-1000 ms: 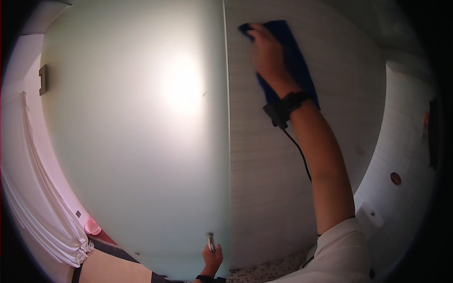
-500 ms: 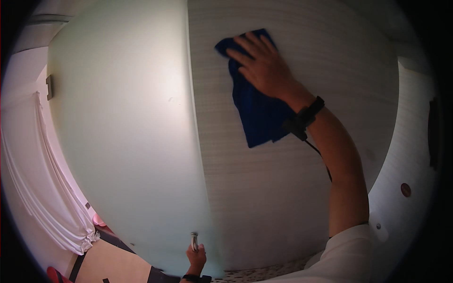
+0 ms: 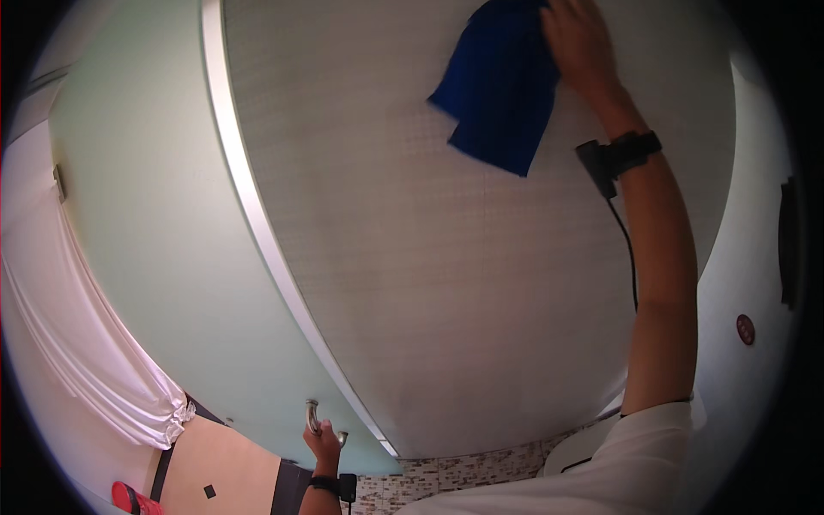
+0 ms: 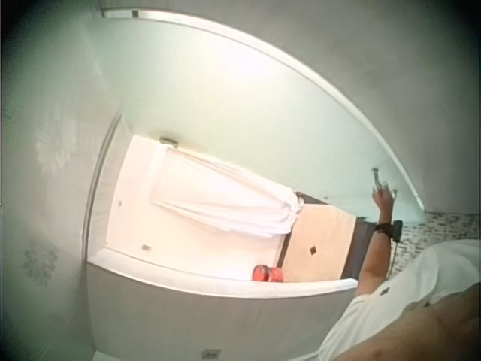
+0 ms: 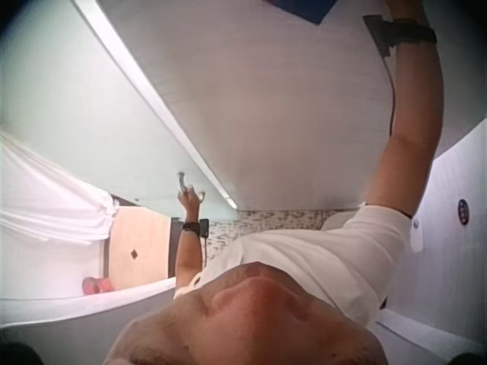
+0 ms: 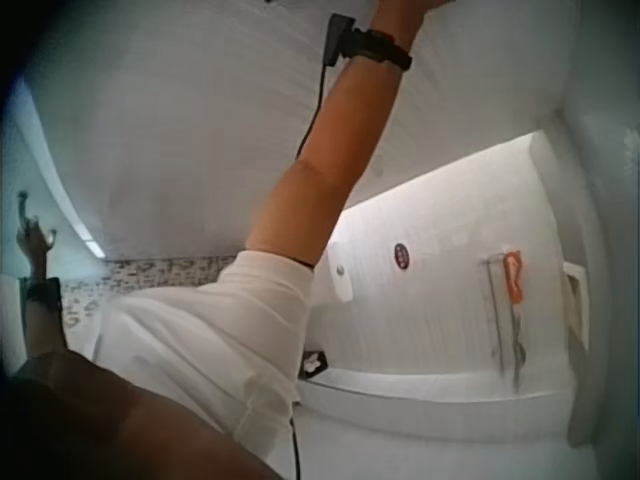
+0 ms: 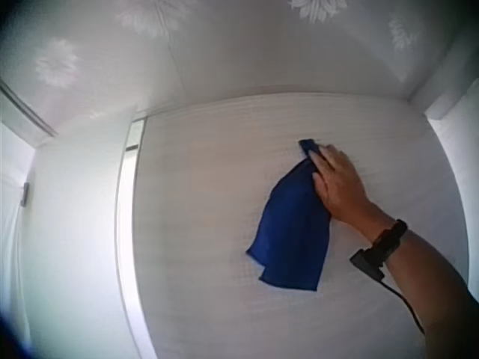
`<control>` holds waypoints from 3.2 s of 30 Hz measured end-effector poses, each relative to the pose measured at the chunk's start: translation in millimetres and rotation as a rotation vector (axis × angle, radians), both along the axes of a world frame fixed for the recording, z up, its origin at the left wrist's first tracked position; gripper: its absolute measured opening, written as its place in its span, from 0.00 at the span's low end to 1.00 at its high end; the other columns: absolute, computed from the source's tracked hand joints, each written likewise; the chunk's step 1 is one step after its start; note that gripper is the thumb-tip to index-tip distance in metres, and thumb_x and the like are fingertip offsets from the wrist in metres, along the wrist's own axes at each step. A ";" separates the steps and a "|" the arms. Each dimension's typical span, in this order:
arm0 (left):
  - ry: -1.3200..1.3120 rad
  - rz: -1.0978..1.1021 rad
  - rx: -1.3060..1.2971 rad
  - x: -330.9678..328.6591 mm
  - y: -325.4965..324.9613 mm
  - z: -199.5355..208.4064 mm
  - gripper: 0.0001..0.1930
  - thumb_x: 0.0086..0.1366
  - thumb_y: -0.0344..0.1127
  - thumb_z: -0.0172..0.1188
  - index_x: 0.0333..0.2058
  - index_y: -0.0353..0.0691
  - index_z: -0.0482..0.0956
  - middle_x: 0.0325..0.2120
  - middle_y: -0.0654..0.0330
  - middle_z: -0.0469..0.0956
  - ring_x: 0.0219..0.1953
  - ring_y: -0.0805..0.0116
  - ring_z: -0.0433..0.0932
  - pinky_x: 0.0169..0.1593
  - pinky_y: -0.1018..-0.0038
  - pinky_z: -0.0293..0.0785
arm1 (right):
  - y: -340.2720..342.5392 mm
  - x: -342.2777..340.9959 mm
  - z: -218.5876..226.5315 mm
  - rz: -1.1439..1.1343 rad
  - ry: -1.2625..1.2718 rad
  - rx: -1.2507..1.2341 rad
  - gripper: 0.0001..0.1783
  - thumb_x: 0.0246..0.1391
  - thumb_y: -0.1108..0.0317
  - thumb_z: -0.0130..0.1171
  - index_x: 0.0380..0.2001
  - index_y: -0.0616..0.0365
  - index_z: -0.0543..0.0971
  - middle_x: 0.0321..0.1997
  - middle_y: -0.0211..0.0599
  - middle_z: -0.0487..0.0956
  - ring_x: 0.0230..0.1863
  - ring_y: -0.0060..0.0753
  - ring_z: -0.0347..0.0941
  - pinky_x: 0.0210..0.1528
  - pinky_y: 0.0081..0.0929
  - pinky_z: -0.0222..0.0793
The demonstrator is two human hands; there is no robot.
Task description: Cleaning bathroom and shower walls using a blue cloth.
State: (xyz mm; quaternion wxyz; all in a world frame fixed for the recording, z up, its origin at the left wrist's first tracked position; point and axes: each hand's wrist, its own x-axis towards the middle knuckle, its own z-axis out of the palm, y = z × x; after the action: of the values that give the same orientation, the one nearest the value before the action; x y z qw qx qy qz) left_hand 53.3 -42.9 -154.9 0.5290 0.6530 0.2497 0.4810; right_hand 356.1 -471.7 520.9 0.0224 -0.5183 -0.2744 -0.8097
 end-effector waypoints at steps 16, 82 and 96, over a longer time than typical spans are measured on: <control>0.026 -0.041 -0.103 -2.5 -5.0 15.0 0.12 0.66 0.30 0.56 0.23 0.39 0.68 0.12 0.65 0.68 0.12 0.74 0.69 0.17 0.73 0.66 | 22.1 50.0 -72.5 -0.037 0.046 0.195 0.34 0.62 0.58 0.61 0.66 0.65 0.68 0.71 0.62 0.65 0.74 0.65 0.58 0.74 0.62 0.52; -0.006 -0.467 0.533 140.1 -199.1 323.6 0.39 0.61 0.28 0.66 0.69 0.41 0.57 0.43 0.53 0.72 0.37 0.66 0.79 0.44 0.70 0.78 | 25.9 -67.8 -208.2 0.492 0.564 -0.447 0.23 0.51 0.73 0.69 0.52 0.58 0.77 0.45 0.43 0.79 0.47 0.48 0.76 0.52 0.43 0.69; -0.066 -0.508 0.468 107.5 -185.5 293.0 0.26 0.62 0.38 0.73 0.50 0.34 0.67 0.44 0.52 0.73 0.43 0.63 0.76 0.48 0.66 0.75 | 75.7 -119.6 -244.2 0.510 0.613 -0.715 0.11 0.47 0.80 0.65 0.32 0.55 0.76 0.31 0.33 0.75 0.34 0.38 0.73 0.38 0.37 0.67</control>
State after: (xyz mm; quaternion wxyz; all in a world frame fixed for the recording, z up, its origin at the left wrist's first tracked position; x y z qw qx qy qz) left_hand 160.8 -228.4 138.1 0.4756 0.7820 -0.0552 0.3992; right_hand 236.6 -396.0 276.7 0.1198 -0.6231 -0.6311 -0.4461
